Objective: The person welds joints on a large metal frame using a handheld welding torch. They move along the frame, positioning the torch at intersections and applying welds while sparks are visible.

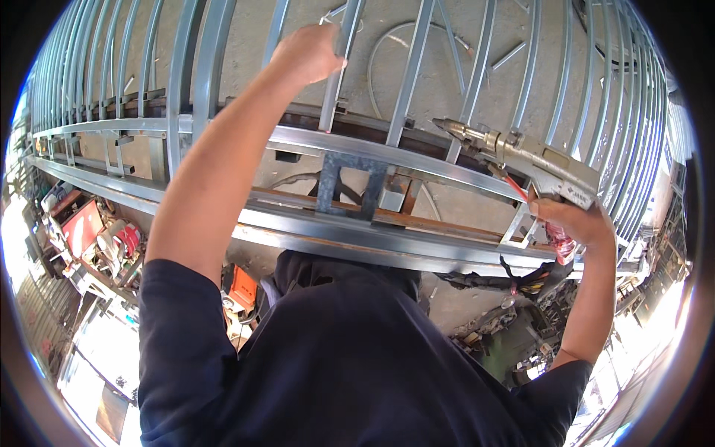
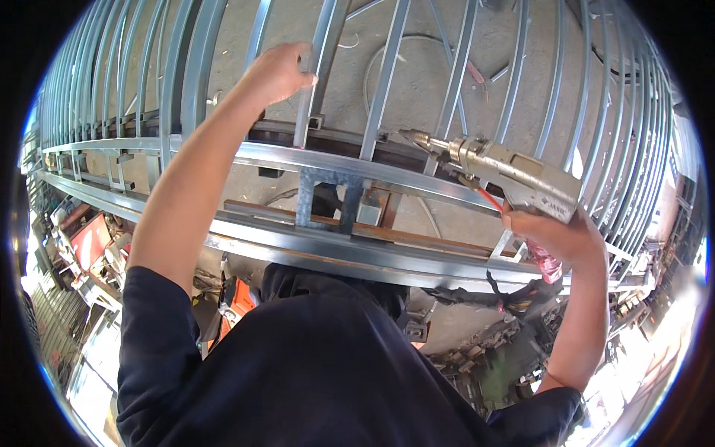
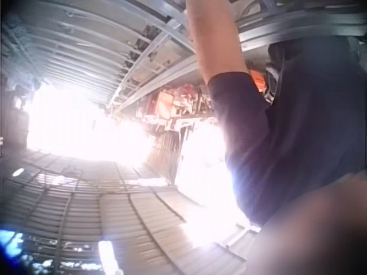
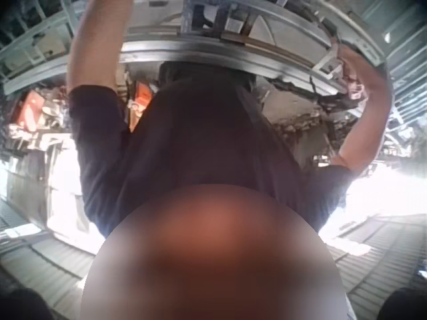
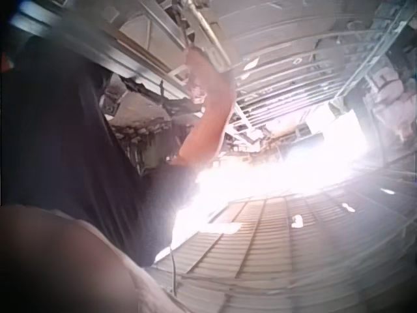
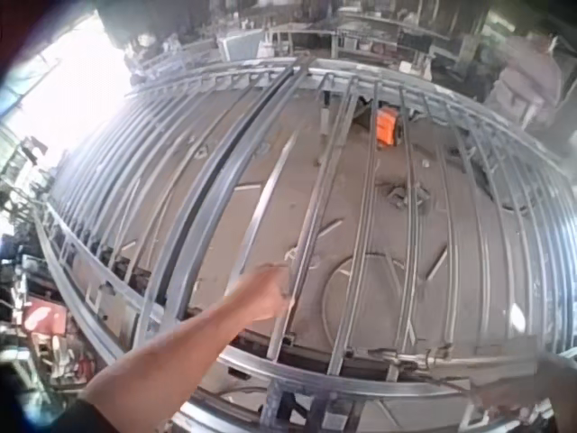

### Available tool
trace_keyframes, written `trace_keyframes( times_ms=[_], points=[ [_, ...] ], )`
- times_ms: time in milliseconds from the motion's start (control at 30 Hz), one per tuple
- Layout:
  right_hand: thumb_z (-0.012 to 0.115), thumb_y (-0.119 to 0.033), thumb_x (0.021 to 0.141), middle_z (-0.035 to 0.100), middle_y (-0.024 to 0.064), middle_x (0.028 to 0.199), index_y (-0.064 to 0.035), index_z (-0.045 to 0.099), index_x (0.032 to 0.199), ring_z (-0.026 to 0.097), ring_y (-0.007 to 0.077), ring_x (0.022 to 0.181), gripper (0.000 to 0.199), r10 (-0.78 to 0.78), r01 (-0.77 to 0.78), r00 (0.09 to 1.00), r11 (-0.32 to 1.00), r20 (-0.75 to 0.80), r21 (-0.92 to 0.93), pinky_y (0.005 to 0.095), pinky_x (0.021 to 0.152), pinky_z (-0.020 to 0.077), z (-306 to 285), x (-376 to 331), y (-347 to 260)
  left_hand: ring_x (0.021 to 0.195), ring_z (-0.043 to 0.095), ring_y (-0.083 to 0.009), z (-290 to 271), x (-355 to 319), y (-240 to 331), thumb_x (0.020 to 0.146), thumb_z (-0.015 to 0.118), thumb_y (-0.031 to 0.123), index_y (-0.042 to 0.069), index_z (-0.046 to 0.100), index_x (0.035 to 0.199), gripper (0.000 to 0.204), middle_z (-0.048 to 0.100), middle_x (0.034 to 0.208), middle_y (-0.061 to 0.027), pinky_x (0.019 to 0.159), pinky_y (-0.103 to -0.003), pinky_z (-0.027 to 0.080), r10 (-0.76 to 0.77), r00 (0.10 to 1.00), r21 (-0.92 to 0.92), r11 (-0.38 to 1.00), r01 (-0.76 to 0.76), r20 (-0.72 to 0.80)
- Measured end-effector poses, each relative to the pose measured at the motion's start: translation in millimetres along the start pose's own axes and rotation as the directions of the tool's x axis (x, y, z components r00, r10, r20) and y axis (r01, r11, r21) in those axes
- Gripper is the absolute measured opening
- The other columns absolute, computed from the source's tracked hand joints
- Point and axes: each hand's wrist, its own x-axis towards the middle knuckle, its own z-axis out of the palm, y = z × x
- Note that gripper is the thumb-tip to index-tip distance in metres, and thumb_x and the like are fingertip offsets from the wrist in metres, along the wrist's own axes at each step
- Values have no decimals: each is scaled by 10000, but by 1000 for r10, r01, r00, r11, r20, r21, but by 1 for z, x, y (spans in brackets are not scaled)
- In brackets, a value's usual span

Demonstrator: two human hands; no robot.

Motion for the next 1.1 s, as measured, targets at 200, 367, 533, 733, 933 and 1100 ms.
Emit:
trace_keyframes(
  times_ms=[200,367,533,733,933,1100],
  points=[
    [895,-230,765,769,82,1027,-15,723,1224,712,166,934,535,-94,97,994,994,63,-41,290,823,582,-8,7,33,1176,683,-396,53,-15,70,981,670,466,49,664,1344,553,730,1233,-211,1021,-502,542,-3,988,-151,988,27,154],
    [853,-250,777,731,91,956,11,689,1261,668,169,837,573,-199,218,952,974,232,-56,320,737,554,5,35,27,1242,668,-393,64,-25,82,957,743,417,-33,639,1387,631,704,1317,-241,1066,-454,507,-129,975,-299,937,180,183],
    [835,-207,791,713,86,934,19,695,1199,653,174,785,487,-280,271,895,960,346,73,329,701,555,22,77,25,1215,684,-372,72,-26,77,946,763,433,-33,615,1419,680,703,1314,-251,1047,-432,517,-167,963,-371,898,237,210],
    [809,-159,800,692,73,832,13,718,1048,635,162,701,316,-309,268,847,951,433,154,326,667,538,30,106,24,1261,647,-411,77,-27,78,934,756,468,70,654,1416,633,679,1358,-236,1068,-465,513,-232,949,-402,864,303,215],
    [808,-159,818,690,67,823,12,716,1035,628,155,696,291,-280,256,845,960,455,115,333,655,529,30,114,18,1120,720,-331,78,-27,78,941,783,430,-21,601,1437,695,733,1210,-275,961,-406,548,-197,960,-379,888,260,198],
    [866,-170,782,700,50,886,-25,712,1034,640,169,774,329,-264,259,845,963,465,75,325,749,534,30,123,21,1098,733,-333,79,-25,75,945,782,432,-10,595,1449,696,728,1233,-275,943,-402,559,-211,954,-357,892,278,215]
  ],
)
